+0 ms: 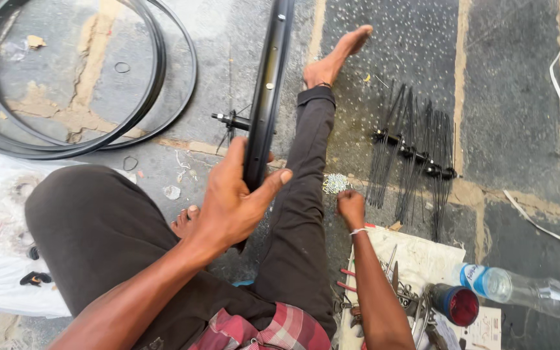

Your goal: The person sits on the ground and laces a bicycle wheel by hand. They insert spokes into the rim and hub, weaving them through existing spokes to create a pattern. The person handles the wheel and spokes directly without using tools.

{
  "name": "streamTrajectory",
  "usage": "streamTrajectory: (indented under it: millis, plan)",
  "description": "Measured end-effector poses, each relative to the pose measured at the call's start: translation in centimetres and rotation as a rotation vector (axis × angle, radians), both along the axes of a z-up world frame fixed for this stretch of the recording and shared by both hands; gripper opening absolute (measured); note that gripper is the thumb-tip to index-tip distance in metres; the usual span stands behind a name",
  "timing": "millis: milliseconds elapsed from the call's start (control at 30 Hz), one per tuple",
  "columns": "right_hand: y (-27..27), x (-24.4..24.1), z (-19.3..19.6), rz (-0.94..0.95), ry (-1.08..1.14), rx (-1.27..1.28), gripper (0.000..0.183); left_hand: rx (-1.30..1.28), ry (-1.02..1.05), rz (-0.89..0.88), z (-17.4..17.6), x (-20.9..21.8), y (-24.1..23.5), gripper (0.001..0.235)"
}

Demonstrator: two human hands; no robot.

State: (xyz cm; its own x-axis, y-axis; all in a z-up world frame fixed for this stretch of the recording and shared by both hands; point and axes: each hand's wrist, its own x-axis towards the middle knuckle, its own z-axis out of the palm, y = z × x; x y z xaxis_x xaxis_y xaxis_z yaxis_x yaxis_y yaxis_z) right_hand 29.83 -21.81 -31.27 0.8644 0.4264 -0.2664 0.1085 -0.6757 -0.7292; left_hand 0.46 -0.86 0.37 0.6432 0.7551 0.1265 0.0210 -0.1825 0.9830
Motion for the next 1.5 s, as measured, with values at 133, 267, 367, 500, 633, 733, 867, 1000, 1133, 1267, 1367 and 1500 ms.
streamTrajectory:
  millis: [133, 267, 367, 500, 633, 733, 867, 1000, 1133, 1267, 1367, 1500]
  plan:
    - [6.1, -0.7, 16.9, 0.192, 0.256, 0.548, 0.016, 0.106, 0.002, 0.044, -0.7, 0.3, 0.2, 0.036]
    - [8.7, -10.0, 33.7, 0.603, -0.085, 0.573, 0.015, 0.059, 0.078, 0.043, -0.1, 0.5, 0.6, 0.043]
    - [11.7, -14.4, 39.1, 0.897, -0.239, 0.538, 0.027, 0.011, 0.025, 0.029, 0.3, 0.5, 0.6, 0.038]
    - [15.0, -15.4, 40.8, 1.021, -0.289, 0.372, 0.037, 0.079, -0.149, 0.018, -0.5, 0.4, 0.6, 0.029]
    - [15.7, -15.1, 40.9, 1.08, -0.294, 0.326, 0.039, 0.12, -0.161, 0.037, -1.0, 0.5, 0.6, 0.032]
    - [15.8, -14.8, 40.6, 1.069, -0.275, 0.313, 0.038, 0.106, -0.162, 0.022, -1.1, 0.5, 0.7, 0.037]
    - [16.2, -14.9, 40.4, 1.035, -0.219, 0.312, 0.035, 0.086, -0.143, 0.012, -1.2, 0.5, 0.8, 0.037]
    - [16.5, -15.3, 40.7, 1.057, -0.312, 0.296, 0.037, 0.156, -0.197, 0.027, -1.1, 0.6, 0.9, 0.036]
    - [15.5, -15.6, 39.1, 0.891, -0.392, 0.454, 0.038, 0.002, -0.093, -0.03, -0.2, 0.2, 1.2, 0.03]
    - [15.0, -14.9, 33.1, 0.437, 0.007, 0.827, 0.016, 0.122, -0.04, 0.079, 0.5, -1.6, 1.8, 0.024]
    - [16.3, -16.0, 26.6, 0.672, 0.762, 0.776, 0.028, 0.34, -0.039, 0.194, -0.1, -3.2, 1.8, 0.028]
    - [16.8, -19.0, 23.5, 0.881, 0.92, 1.11, 0.031, 0.332, -0.007, 0.186, -0.5, -5.6, 0.9, 0.039]
